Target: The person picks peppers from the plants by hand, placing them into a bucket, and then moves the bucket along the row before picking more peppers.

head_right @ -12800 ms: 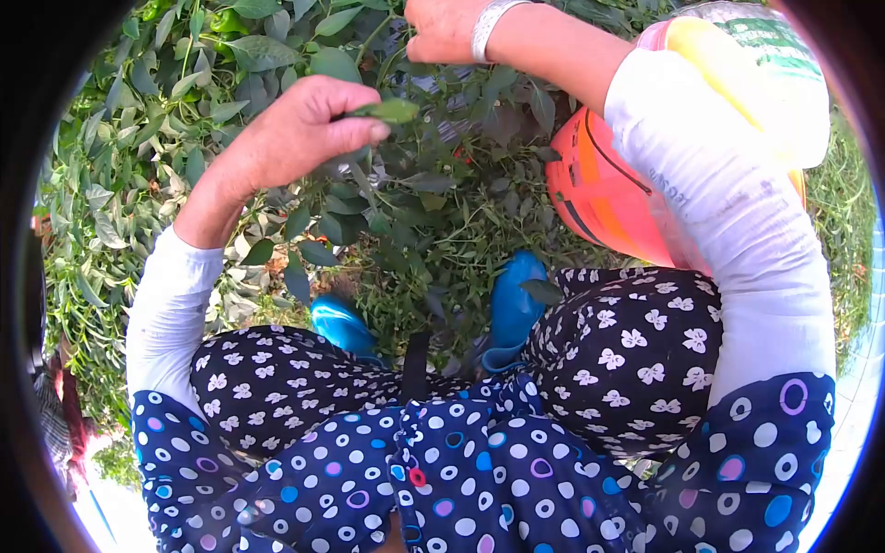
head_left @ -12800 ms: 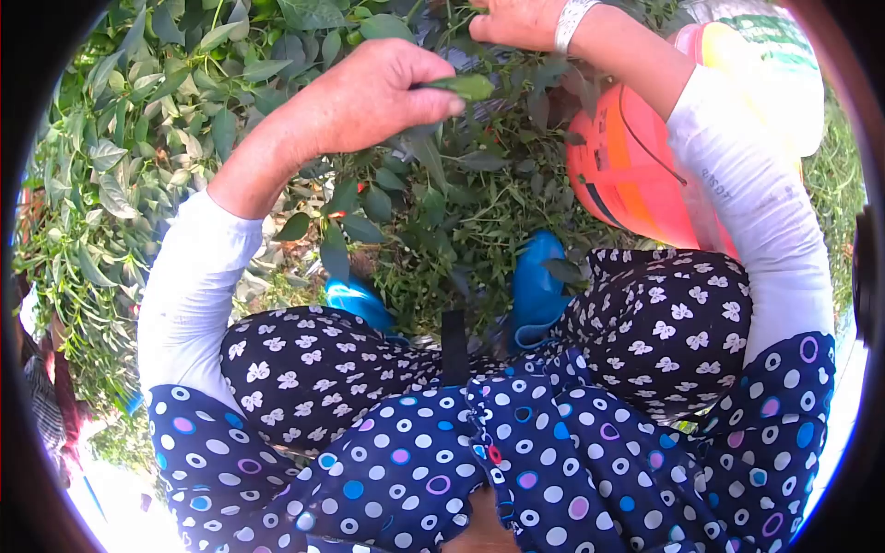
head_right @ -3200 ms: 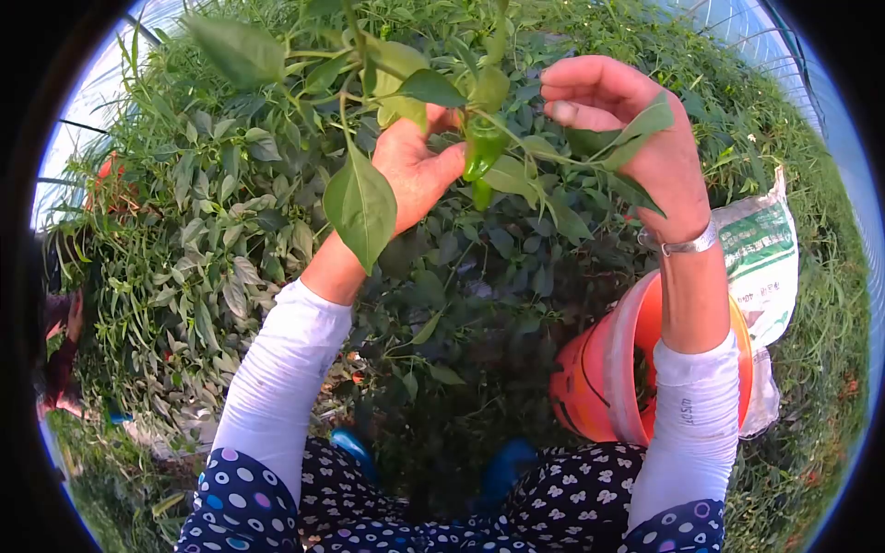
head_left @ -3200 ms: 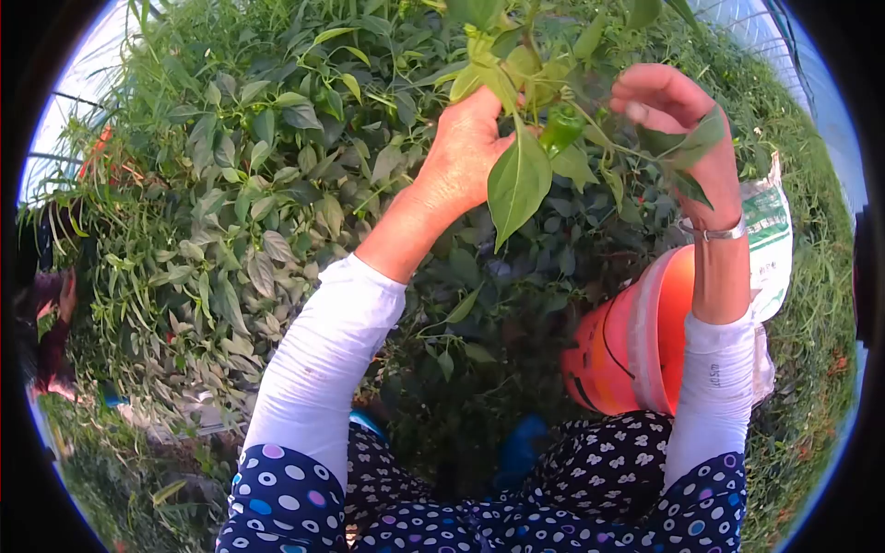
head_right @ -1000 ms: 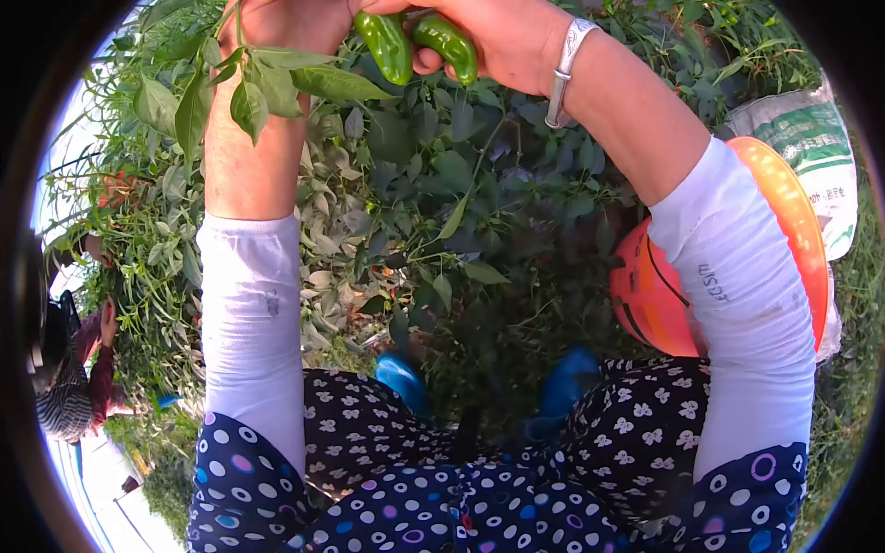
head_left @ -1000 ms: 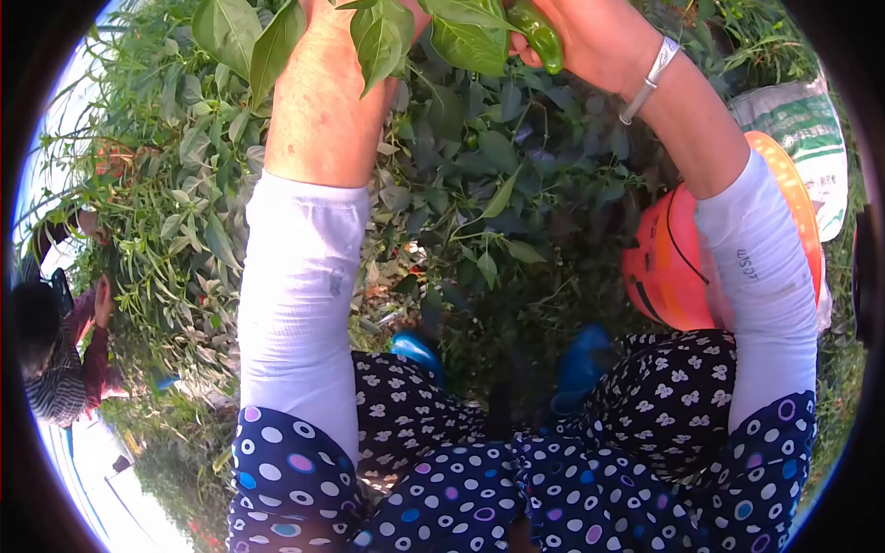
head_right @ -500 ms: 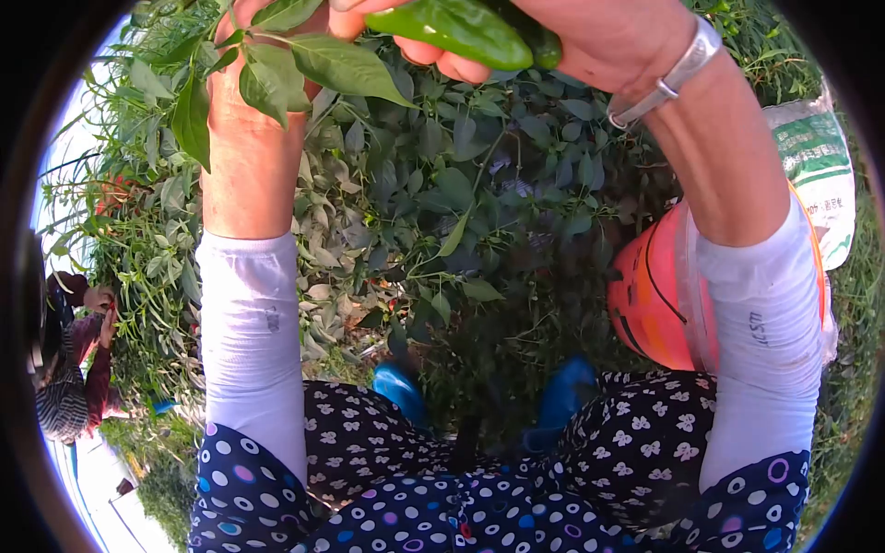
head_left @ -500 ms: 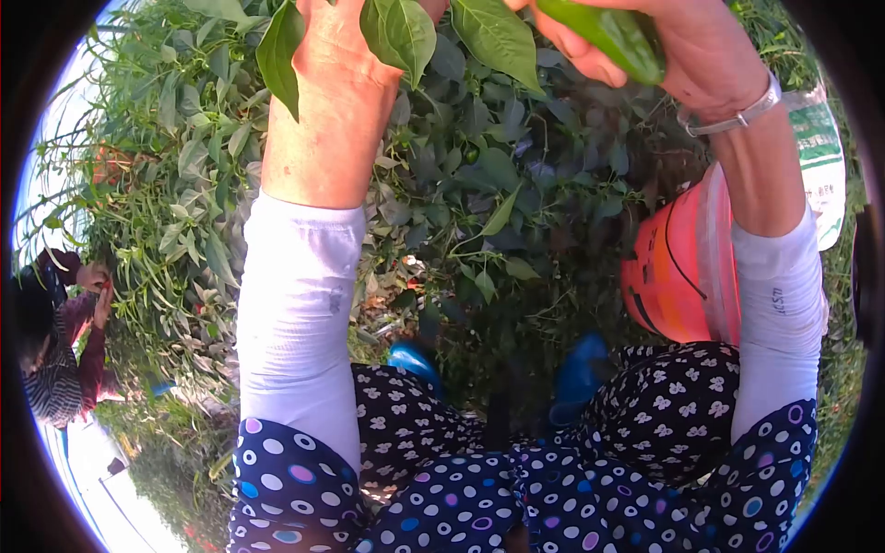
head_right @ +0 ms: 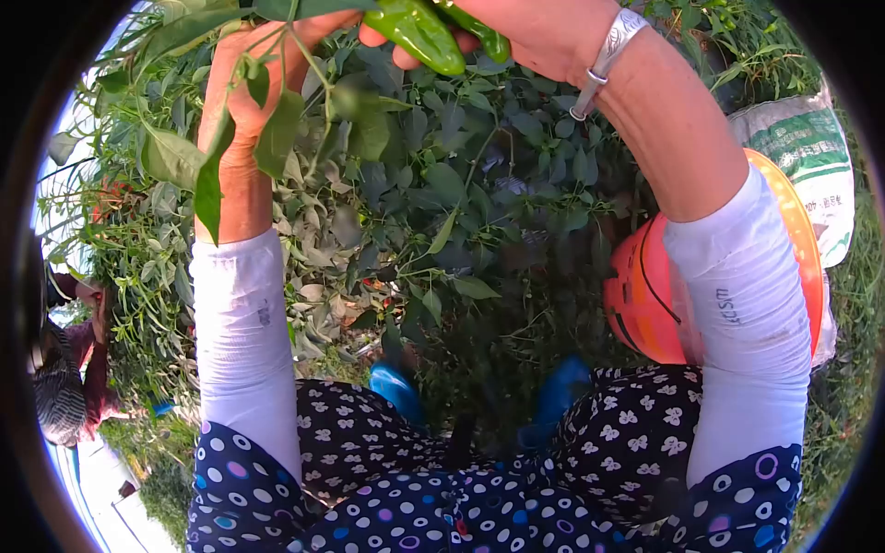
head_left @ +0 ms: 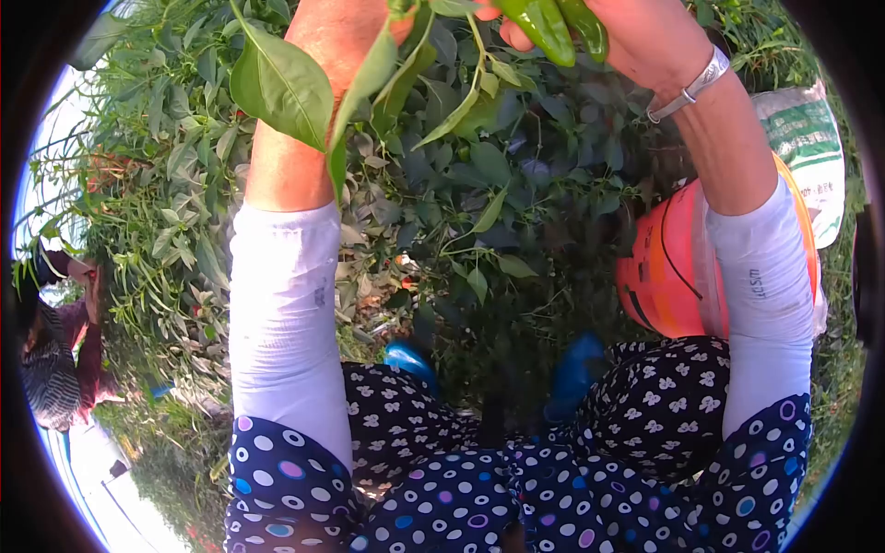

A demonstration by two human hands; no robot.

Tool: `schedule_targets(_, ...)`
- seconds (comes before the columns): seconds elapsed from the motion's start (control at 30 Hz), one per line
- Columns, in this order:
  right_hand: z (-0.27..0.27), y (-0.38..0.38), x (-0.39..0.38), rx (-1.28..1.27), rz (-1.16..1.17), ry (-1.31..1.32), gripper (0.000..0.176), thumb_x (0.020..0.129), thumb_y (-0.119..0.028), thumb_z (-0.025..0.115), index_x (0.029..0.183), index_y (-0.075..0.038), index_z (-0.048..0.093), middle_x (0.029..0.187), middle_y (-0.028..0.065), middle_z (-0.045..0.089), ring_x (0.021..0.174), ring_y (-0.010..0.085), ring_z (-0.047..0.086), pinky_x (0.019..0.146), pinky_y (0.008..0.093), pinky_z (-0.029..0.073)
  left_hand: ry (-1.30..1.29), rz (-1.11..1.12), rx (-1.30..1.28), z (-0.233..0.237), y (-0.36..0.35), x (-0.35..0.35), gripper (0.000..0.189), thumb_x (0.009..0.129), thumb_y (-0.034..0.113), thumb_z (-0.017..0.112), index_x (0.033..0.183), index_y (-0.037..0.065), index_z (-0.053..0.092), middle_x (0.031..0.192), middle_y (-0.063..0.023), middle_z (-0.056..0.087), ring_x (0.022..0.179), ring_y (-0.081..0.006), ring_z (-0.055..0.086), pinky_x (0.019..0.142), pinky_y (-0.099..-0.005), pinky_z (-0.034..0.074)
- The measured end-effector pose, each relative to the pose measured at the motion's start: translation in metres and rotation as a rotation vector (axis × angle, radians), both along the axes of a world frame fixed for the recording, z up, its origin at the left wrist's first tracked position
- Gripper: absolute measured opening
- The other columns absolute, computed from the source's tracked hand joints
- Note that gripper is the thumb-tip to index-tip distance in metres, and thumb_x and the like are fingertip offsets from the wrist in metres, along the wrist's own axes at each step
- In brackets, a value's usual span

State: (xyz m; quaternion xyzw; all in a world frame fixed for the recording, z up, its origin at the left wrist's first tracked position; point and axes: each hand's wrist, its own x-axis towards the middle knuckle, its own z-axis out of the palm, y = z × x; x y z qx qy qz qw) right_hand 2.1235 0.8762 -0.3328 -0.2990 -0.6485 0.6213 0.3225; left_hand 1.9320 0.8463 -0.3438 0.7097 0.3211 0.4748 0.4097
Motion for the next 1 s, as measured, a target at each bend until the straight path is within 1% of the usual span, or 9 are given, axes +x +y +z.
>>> schedule_targets(0.13, 0.005, 0.002, 0.006, 0.049, -0.029, -0.042, 0.022, 0.083, -0.019, 0.057, 0.080, 0.000, 0.066, 0.067, 0.0075, 0.062, 0.049, 0.0101, 0.056, 0.044, 0.0200, 0.044, -0.057, -0.031, 0.404, -0.011, 0.029, 0.010, 0.026, 0.079, 0.008, 0.065, 0.103, 0.000, 0.059, 0.090, -0.0108, 0.064, 0.071, -0.0131, 0.063, 0.059, -0.0224, 0.055)
schedule_targets(0.47, 0.021, -0.018, -0.005, 0.360, -0.028, -0.197, 0.022, 0.080, -0.017, 0.058, 0.080, 0.004, 0.066, 0.070, 0.0114, 0.063, 0.052, 0.0108, 0.057, 0.045, 0.0191, 0.045, -0.154, -0.142, 0.086, 0.001, 0.022, -0.006, 0.019, 0.081, 0.018, 0.065, 0.093, 0.003, 0.062, 0.076, -0.0086, 0.064, 0.063, -0.0153, 0.063, 0.050, -0.0201, 0.050)
schedule_targets(0.63, -0.001, -0.009, -0.007, 0.060, 0.061, 0.174, 0.026, 0.082, -0.017, 0.054, 0.091, 0.006, 0.063, 0.077, 0.0161, 0.063, 0.059, 0.0161, 0.060, 0.054, 0.0250, 0.051, -0.187, 0.105, -0.141, 0.018, -0.007, -0.001, 0.021, 0.078, 0.021, 0.068, 0.088, 0.004, 0.062, 0.067, -0.0024, 0.061, 0.056, -0.0132, 0.057, 0.056, -0.0230, 0.048)
schedule_targets(0.7, -0.025, 0.027, -0.005, 0.021, 0.481, 0.556, 0.023, 0.083, -0.015, 0.052, 0.092, 0.003, 0.062, 0.082, 0.0170, 0.063, 0.069, 0.0198, 0.061, 0.062, 0.0276, 0.053, -0.616, -0.053, -0.318, 0.020, -0.005, 0.005, 0.022, 0.079, 0.022, 0.067, 0.088, 0.002, 0.061, 0.072, -0.0042, 0.061, 0.062, -0.0143, 0.059, 0.058, -0.0240, 0.049)
schedule_targets(0.77, 0.000, 0.020, 0.001, -0.218, 0.611, 0.820, 0.020, 0.084, -0.015, 0.051, 0.092, -0.001, 0.062, 0.086, 0.0162, 0.062, 0.076, 0.0227, 0.061, 0.063, 0.0295, 0.053, -0.721, 0.422, -0.189, 0.028, -0.024, 0.008, 0.022, 0.077, 0.017, 0.069, 0.088, 0.001, 0.059, 0.087, -0.0112, 0.061, 0.078, -0.0213, 0.061, 0.076, -0.0302, 0.051)
schedule_targets(0.8, 0.008, 0.015, 0.004, -0.259, 0.461, 0.746, 0.016, 0.082, -0.010, 0.051, 0.090, -0.002, 0.063, 0.083, 0.0138, 0.063, 0.071, 0.0214, 0.061, 0.061, 0.0311, 0.051, -0.932, -0.430, -0.113, -0.021, 0.049, -0.056, 0.043, 0.077, 0.025, 0.069, 0.108, -0.001, 0.053, 0.105, -0.0172, 0.057, 0.096, -0.0268, 0.057, 0.092, -0.0398, 0.045)
schedule_targets(0.83, 0.004, 0.016, 0.004, -0.255, 0.460, 0.746, 0.016, 0.082, -0.010, 0.051, 0.090, -0.002, 0.063, 0.083, 0.0138, 0.063, 0.071, 0.0214, 0.061, 0.061, 0.0311, 0.051, -1.027, -0.074, -0.130, -0.006, 0.040, -0.040, 0.062, 0.079, 0.030, 0.068, 0.124, -0.003, 0.041, 0.120, -0.0215, 0.049, 0.105, -0.0297, 0.053, 0.098, -0.0455, 0.038)
schedule_targets(0.9, -0.026, 0.019, -0.002, -0.002, 0.259, 0.259, 0.028, 0.080, -0.017, 0.055, 0.102, 0.000, 0.058, 0.076, 0.0100, 0.061, 0.066, 0.0168, 0.058, 0.062, 0.0299, 0.049, -0.826, -0.223, -0.333, 0.004, 0.019, -0.059, 0.061, 0.079, 0.028, 0.067, 0.123, -0.006, 0.044, 0.118, -0.0224, 0.053, 0.101, -0.0281, 0.056, 0.097, -0.0447, 0.038)
schedule_targets(1.0, -0.077, 0.016, -0.020, 0.218, 0.126, -0.356, 0.047, 0.077, -0.021, 0.057, 0.118, 0.002, 0.050, 0.071, 0.0061, 0.060, 0.062, 0.0125, 0.056, 0.063, 0.0272, 0.046, -0.588, 0.103, -0.297, -0.027, 0.040, -0.067, 0.047, 0.081, 0.024, 0.065, 0.115, -0.005, 0.051, 0.102, -0.0162, 0.062, 0.091, -0.0222, 0.061, 0.082, -0.0328, 0.047)
